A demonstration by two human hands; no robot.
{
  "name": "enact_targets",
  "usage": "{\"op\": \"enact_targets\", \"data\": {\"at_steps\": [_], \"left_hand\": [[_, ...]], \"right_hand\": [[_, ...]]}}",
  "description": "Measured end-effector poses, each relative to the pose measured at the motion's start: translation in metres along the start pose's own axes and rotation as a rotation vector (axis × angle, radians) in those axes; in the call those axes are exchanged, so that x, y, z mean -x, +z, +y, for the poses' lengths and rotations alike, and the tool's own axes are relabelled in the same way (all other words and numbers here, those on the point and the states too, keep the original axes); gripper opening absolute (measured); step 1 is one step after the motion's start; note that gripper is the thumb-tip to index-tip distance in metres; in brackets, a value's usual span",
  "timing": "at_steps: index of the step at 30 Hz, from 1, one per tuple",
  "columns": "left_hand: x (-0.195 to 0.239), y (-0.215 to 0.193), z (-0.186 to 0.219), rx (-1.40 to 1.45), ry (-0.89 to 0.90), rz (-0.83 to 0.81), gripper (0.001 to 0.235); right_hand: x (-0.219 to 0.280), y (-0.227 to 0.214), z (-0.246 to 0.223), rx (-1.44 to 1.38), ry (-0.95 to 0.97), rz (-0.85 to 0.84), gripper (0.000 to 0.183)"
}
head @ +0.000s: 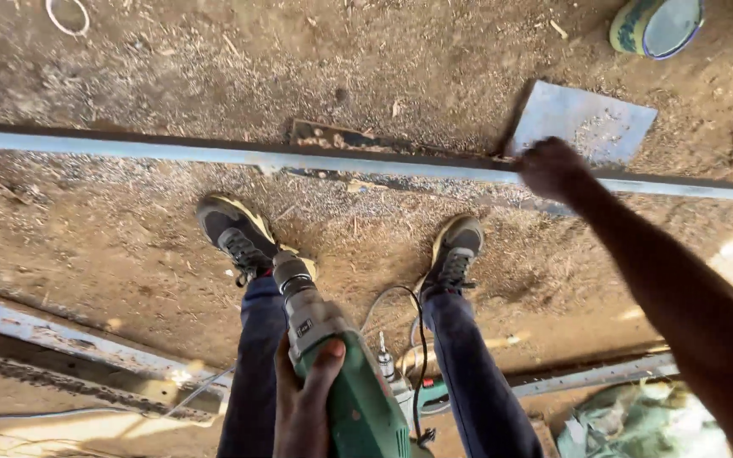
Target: Using a power drill to create a series of holes in long metal beams laid out on the ground.
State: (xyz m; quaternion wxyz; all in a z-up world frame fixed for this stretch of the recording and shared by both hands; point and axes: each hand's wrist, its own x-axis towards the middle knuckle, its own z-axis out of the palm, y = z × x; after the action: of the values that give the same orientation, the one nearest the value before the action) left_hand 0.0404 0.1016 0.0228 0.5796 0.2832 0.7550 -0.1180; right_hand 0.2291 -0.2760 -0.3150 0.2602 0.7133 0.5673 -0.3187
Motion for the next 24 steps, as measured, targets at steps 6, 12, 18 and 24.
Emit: {"op": "enact_targets", "data": {"at_steps": [6, 12, 18, 24], "left_hand": [[0.022, 0.014, 0.002, -0.257, 0.164, 0.058, 0.072], [0.006, 0.026, 0.004, -0.437, 0.105, 0.082, 0.075], [-0.009, 0.021, -0.012, -0.7, 0.209, 0.201, 0.068], [-0.026, -0.013, -0.036, -0.798, 0.29, 0.06, 0.062]], "right_hand": [[0.068, 0.094, 0.051, 0.04, 0.076, -0.349, 0.022], [0.071, 0.16, 0.053, -0.001, 0.179, -0.343, 0.02], [0.086, 0.193, 0.032, -0.042, 0.195, -0.198, 0.013], [0.081, 0.15, 0.033, -0.095, 0.173, -0.526, 0.024]]}}
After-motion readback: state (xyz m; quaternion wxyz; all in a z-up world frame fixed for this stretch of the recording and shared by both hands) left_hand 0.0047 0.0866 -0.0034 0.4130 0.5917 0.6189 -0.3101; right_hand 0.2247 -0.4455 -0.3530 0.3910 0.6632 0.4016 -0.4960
